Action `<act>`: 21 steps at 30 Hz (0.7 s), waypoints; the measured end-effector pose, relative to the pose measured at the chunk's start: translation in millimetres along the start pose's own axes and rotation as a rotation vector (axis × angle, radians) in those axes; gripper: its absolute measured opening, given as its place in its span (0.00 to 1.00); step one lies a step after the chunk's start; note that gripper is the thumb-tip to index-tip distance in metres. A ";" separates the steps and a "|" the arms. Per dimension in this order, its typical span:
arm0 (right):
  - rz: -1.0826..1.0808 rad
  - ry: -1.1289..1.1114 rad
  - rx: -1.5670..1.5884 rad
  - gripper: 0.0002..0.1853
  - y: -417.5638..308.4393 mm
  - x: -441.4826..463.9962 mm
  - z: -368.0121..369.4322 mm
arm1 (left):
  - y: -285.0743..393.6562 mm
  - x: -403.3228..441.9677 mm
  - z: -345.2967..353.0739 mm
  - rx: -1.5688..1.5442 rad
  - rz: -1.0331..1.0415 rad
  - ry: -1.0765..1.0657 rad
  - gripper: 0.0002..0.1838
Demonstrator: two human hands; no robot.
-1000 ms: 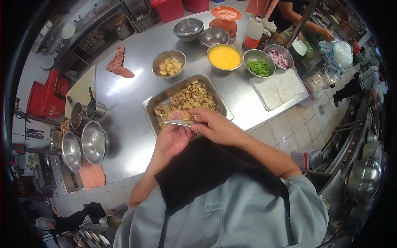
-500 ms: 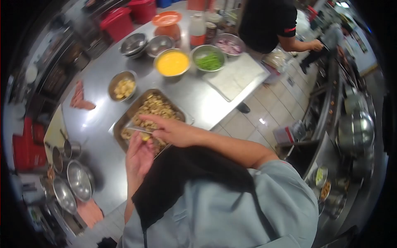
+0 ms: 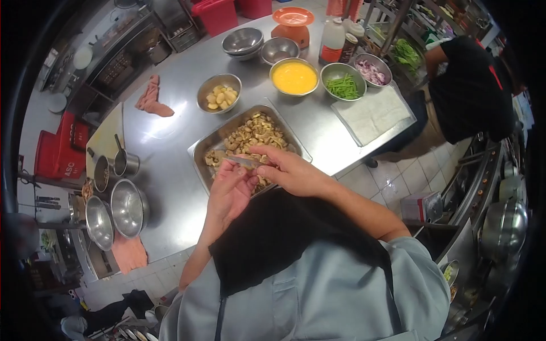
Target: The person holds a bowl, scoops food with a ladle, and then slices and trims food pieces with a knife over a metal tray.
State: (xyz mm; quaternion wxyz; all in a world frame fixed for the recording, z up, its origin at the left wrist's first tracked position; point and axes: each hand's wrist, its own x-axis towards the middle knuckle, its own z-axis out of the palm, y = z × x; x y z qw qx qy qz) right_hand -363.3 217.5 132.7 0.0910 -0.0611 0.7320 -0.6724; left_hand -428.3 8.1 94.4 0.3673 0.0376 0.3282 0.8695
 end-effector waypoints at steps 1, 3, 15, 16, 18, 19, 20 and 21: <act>-0.020 -0.003 0.002 0.28 1.4 -0.2 3.1 | 0.7 -1.3 3.7 0.013 0.009 0.018 0.16; -0.037 -0.009 -0.023 0.26 1.2 1.4 5.9 | 1.5 -0.3 0.0 0.018 0.018 -0.037 0.16; -0.096 -0.036 -0.073 0.19 16.5 8.9 1.9 | 4.8 -5.3 7.0 0.031 0.001 -0.028 0.11; -0.057 -0.059 0.047 0.19 21.5 10.4 1.2 | 3.4 -4.8 5.4 0.033 0.010 -0.042 0.11; 0.087 -0.065 0.192 0.18 14.2 10.1 -2.1 | 3.7 -4.0 2.2 0.003 0.002 -0.022 0.11; 0.188 -0.048 0.216 0.17 6.8 8.2 -6.0 | 4.7 -2.9 1.9 -0.012 -0.002 -0.014 0.11; 0.211 -0.036 0.192 0.16 3.3 8.1 -6.7 | 5.0 -2.5 3.1 -0.017 0.006 0.000 0.12; 0.233 -0.025 0.167 0.16 -0.2 7.9 -7.3 | 4.7 -2.6 4.7 -0.021 0.013 0.015 0.12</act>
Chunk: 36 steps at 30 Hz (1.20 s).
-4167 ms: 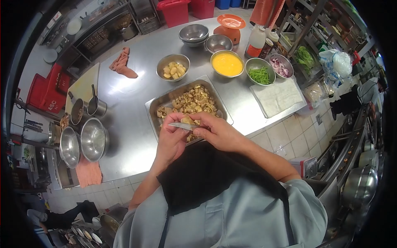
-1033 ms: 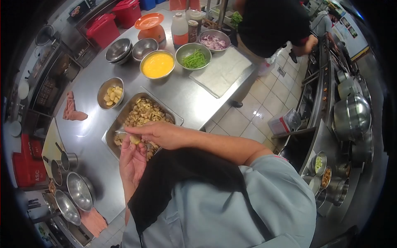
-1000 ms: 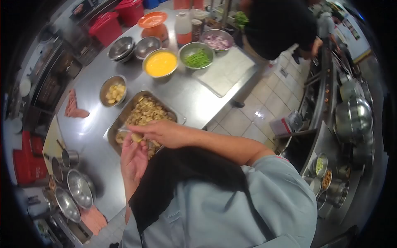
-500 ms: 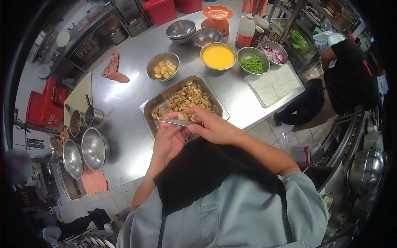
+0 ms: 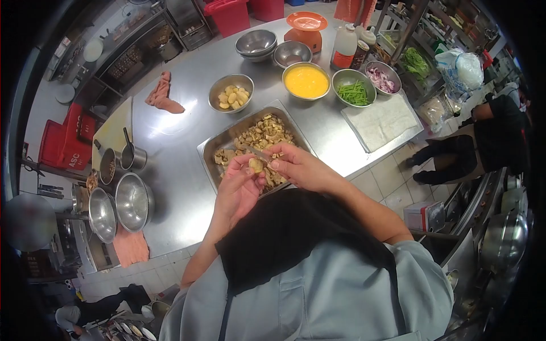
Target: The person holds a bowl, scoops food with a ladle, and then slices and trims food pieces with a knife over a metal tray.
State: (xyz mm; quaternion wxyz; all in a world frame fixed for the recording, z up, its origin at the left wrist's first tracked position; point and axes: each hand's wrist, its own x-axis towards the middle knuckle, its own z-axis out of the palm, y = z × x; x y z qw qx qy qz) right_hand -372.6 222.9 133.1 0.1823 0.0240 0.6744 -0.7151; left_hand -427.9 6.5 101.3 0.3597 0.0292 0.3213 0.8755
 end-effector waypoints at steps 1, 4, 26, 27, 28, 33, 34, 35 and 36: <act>-0.056 0.010 -0.071 0.17 0.9 -1.3 2.1 | -0.1 -0.6 0.7 -0.004 0.005 0.016 0.12; -0.168 0.007 -0.194 0.18 3.1 -3.4 8.9 | -3.7 1.2 -6.9 0.038 0.041 -0.001 0.13; 0.001 -0.066 0.064 0.20 20.2 3.5 -10.2 | 5.5 -5.4 2.5 0.063 -0.061 0.019 0.12; -0.021 -0.053 0.013 0.21 17.0 2.1 -8.6 | 3.6 -4.0 -0.9 0.058 -0.057 0.043 0.13; -0.043 -0.037 -0.037 0.22 13.7 0.9 -6.1 | 2.2 -2.5 -3.8 0.054 -0.055 0.066 0.14; -0.208 -0.074 -0.211 0.24 11.0 1.0 2.6 | 0.9 -1.3 -0.2 0.022 -0.046 0.082 0.11; -0.204 -0.085 -0.221 0.24 6.8 0.0 2.9 | 1.2 -1.9 2.6 0.032 -0.041 0.095 0.11; -0.199 -0.097 -0.230 0.24 4.6 -0.4 3.3 | 1.0 -1.5 2.1 0.028 -0.044 0.087 0.11; -0.216 -0.111 -0.188 0.23 9.5 2.1 3.5 | 0.6 -1.1 0.4 0.025 -0.046 0.080 0.11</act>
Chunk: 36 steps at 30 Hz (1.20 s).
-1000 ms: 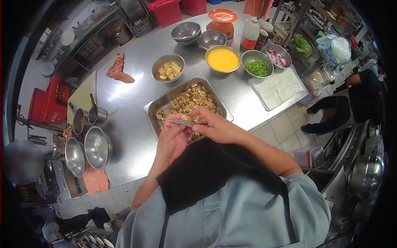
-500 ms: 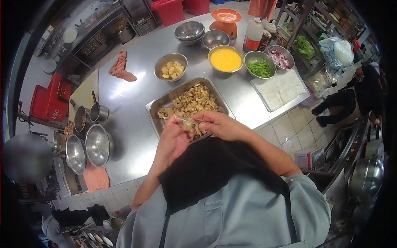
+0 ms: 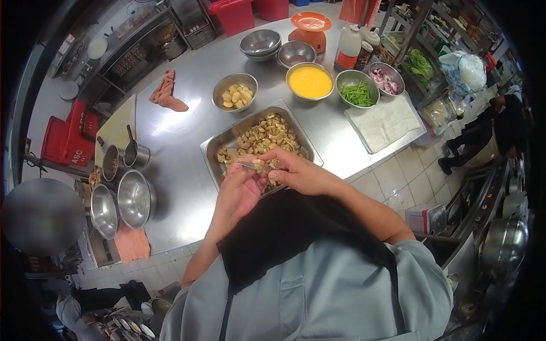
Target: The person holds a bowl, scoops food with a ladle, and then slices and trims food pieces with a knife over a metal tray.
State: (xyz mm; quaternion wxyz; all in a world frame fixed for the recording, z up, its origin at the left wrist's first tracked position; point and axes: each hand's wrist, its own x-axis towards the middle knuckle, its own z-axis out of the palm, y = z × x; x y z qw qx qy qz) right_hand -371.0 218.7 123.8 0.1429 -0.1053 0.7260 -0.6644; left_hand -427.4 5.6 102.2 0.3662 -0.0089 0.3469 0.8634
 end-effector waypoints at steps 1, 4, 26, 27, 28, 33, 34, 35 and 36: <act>-0.020 -0.008 0.042 0.23 9.7 2.7 1.2 | -0.3 0.5 -1.9 -0.003 -0.002 -0.007 0.10; -0.023 -0.036 0.136 0.21 16.6 4.8 0.2 | -1.8 0.8 -8.6 -0.056 -0.034 -0.011 0.10; -0.071 0.105 -0.164 0.29 31.0 3.6 -12.3 | 2.4 11.4 -41.9 0.227 -0.084 -0.015 0.28; -0.029 0.105 -0.158 0.29 29.3 3.2 -12.6 | 4.7 11.6 -38.5 0.193 -0.112 -0.035 0.28; -0.076 0.157 -0.144 0.27 30.0 -0.1 -10.8 | 6.4 12.2 -35.0 0.190 -0.118 -0.036 0.28; -0.082 0.126 0.005 0.22 44.5 3.7 -9.2 | -9.7 5.1 17.4 0.146 -0.011 0.134 0.27; -0.213 0.185 -0.051 0.22 61.5 10.3 -6.2 | -9.9 6.5 8.0 0.108 -0.028 0.073 0.26; -0.165 0.178 -0.147 0.24 41.2 2.3 -9.8 | -6.6 8.5 -2.9 0.076 -0.036 0.019 0.26; -0.120 0.166 -0.073 0.25 36.1 -1.1 -10.2 | -5.3 6.8 -12.0 0.092 -0.016 -0.020 0.26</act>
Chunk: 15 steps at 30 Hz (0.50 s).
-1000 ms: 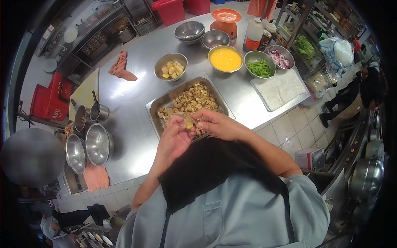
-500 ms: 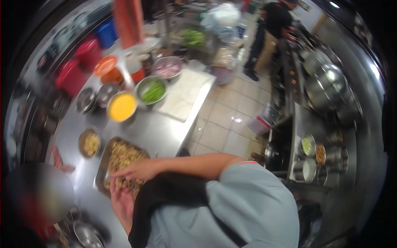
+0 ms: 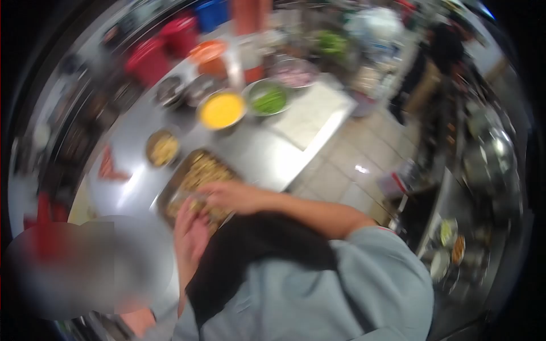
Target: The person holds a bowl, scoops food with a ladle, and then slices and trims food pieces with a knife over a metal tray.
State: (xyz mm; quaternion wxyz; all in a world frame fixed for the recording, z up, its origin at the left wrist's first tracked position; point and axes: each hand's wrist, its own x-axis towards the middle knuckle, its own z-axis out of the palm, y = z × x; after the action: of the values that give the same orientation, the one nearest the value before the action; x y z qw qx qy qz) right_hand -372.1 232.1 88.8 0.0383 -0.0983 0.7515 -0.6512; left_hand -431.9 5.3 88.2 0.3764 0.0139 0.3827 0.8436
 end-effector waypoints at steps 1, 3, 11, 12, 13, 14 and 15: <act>0.051 -0.006 0.070 0.25 -5.2 -3.1 -1.7 | -0.5 -1.5 1.4 0.018 0.017 -0.045 0.26; 0.199 0.041 0.093 0.25 -24.3 -8.1 -4.4 | 2.4 -2.0 6.4 0.026 0.041 -0.070 0.25; 0.160 -0.081 -0.010 0.26 -42.7 -3.3 8.0 | 3.2 -6.4 11.4 0.051 0.159 -0.030 0.19; 0.167 -0.086 -0.001 0.26 -45.3 -2.7 9.2 | 2.8 -6.7 11.6 0.048 0.165 -0.028 0.18; 0.174 -0.092 0.009 0.26 -48.1 -1.5 10.1 | 2.2 -7.0 11.6 0.046 0.170 -0.025 0.18; 0.180 -0.098 0.018 0.26 -49.8 -0.3 10.8 | 0.8 -6.8 10.2 0.056 0.186 -0.027 0.18; 0.186 -0.101 0.029 0.27 -49.9 0.1 11.0 | -1.0 -6.4 7.4 0.066 0.203 -0.028 0.18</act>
State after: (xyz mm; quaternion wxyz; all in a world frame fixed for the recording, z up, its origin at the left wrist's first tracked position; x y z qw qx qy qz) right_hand -365.3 214.7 136.4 0.1379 -0.0600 0.7449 -0.6500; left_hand -424.3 6.3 94.5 0.2939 0.0768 0.4016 0.8640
